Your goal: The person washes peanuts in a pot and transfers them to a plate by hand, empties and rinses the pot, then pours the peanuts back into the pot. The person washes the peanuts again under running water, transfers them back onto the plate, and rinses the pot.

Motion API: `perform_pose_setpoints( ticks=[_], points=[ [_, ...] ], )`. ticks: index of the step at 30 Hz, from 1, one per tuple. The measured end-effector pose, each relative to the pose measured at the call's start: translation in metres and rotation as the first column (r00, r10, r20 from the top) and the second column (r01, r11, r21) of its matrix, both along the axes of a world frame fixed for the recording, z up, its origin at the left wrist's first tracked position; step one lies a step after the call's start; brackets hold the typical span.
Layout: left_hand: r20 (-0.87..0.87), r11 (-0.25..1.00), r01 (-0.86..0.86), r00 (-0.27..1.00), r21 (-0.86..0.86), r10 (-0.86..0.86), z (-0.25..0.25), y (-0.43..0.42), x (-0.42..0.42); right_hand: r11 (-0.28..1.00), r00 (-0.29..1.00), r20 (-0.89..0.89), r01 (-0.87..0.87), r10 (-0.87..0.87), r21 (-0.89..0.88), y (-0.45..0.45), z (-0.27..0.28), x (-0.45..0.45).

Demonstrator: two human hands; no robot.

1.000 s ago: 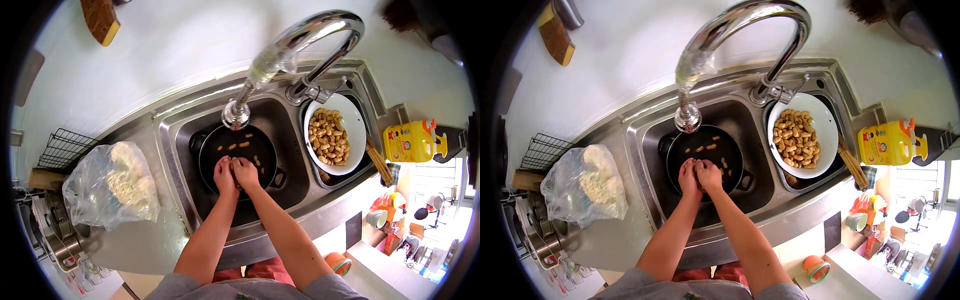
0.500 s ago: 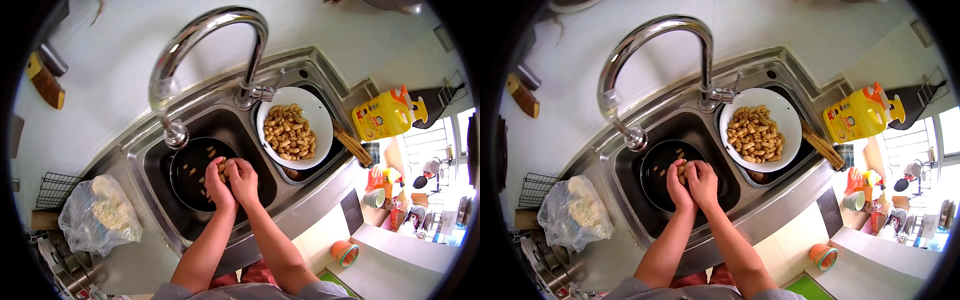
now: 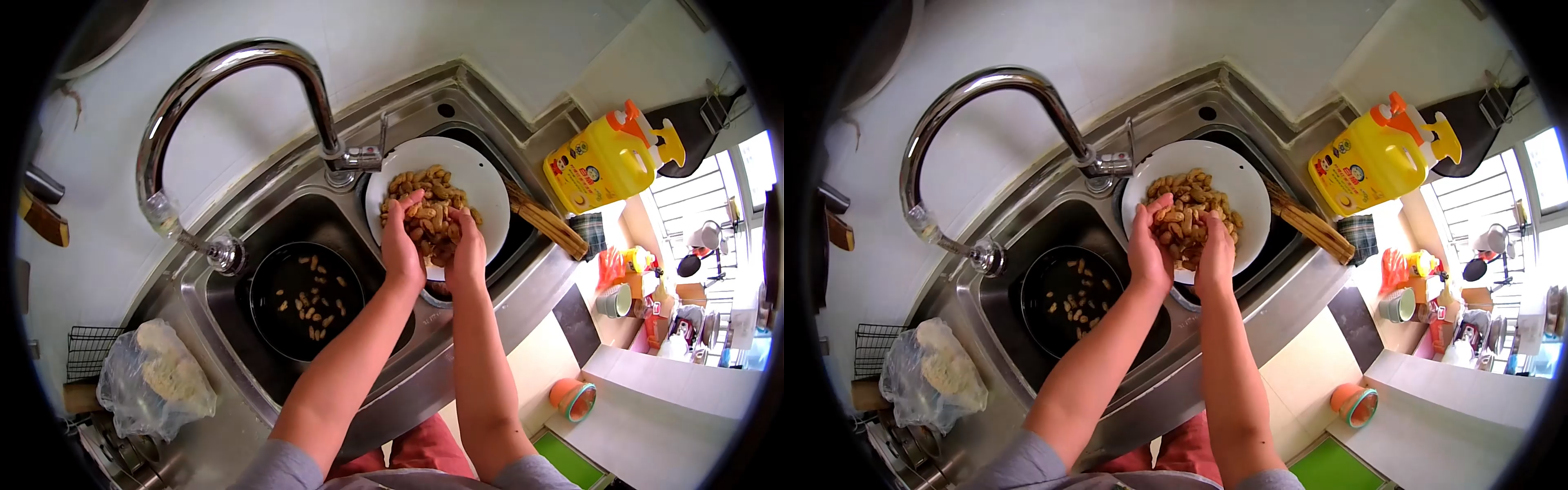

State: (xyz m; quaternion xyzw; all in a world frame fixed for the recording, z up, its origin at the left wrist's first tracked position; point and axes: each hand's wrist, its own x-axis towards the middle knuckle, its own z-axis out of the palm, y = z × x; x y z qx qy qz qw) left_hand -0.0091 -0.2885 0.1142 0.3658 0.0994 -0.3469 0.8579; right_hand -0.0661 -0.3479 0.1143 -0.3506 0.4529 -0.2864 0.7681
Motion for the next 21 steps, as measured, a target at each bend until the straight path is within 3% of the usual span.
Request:
perform_pose_setpoints(
  ticks=[2, 6, 7, 10, 12, 14, 16, 19, 21],
  points=[
    [-0.023, 0.999, 0.038, 0.999, -0.029, -0.038, -0.003, -0.003, 0.007, 0.998, 1.000, 0.009, -0.028, 0.029, -0.053, -0.012, -0.007, -0.010],
    [0.143, 0.999, 0.036, 0.989, -0.023, -0.032, -0.015, -0.006, 0.019, 0.990, 0.992, 0.122, -0.025, 0.042, -0.138, -0.021, -0.005, -0.022],
    [0.142, 0.999, 0.035, 0.989, -0.022, -0.031, -0.017, -0.007, 0.022, 0.977, 0.995, 0.065, -0.065, 0.080, -0.205, -0.025, -0.012, -0.026],
    [0.206, 0.999, 0.050, 0.977, 0.006, -0.050, -0.013, -0.006, 0.030, 0.984, 0.993, 0.094, -0.057, 0.074, -0.166, -0.022, -0.003, -0.033],
    [0.277, 0.995, 0.069, 0.957, 0.066, -0.084, -0.009, -0.002, 0.035, 0.968, 0.989, 0.057, -0.123, 0.139, -0.220, -0.019, 0.007, -0.039],
    [0.294, 0.996, 0.066, 0.952, 0.061, -0.081, -0.007, 0.007, 0.036, 0.907, 0.985, -0.082, -0.174, 0.154, -0.384, -0.015, 0.011, -0.041],
    [0.311, 0.996, 0.065, 0.947, 0.055, -0.079, -0.007, 0.018, 0.035, 0.891, 0.979, -0.114, -0.199, 0.166, -0.409, -0.010, 0.011, -0.042],
    [0.283, 0.996, 0.012, 0.959, 0.094, -0.038, -0.011, 0.047, 0.029, 0.726, 0.937, -0.243, -0.348, 0.250, -0.593, 0.001, 0.002, -0.038],
    [0.250, 0.987, -0.052, 0.968, 0.151, 0.012, -0.020, 0.073, 0.025, 0.506, 0.858, -0.421, -0.513, 0.293, -0.693, 0.003, -0.005, -0.039]
  ],
)
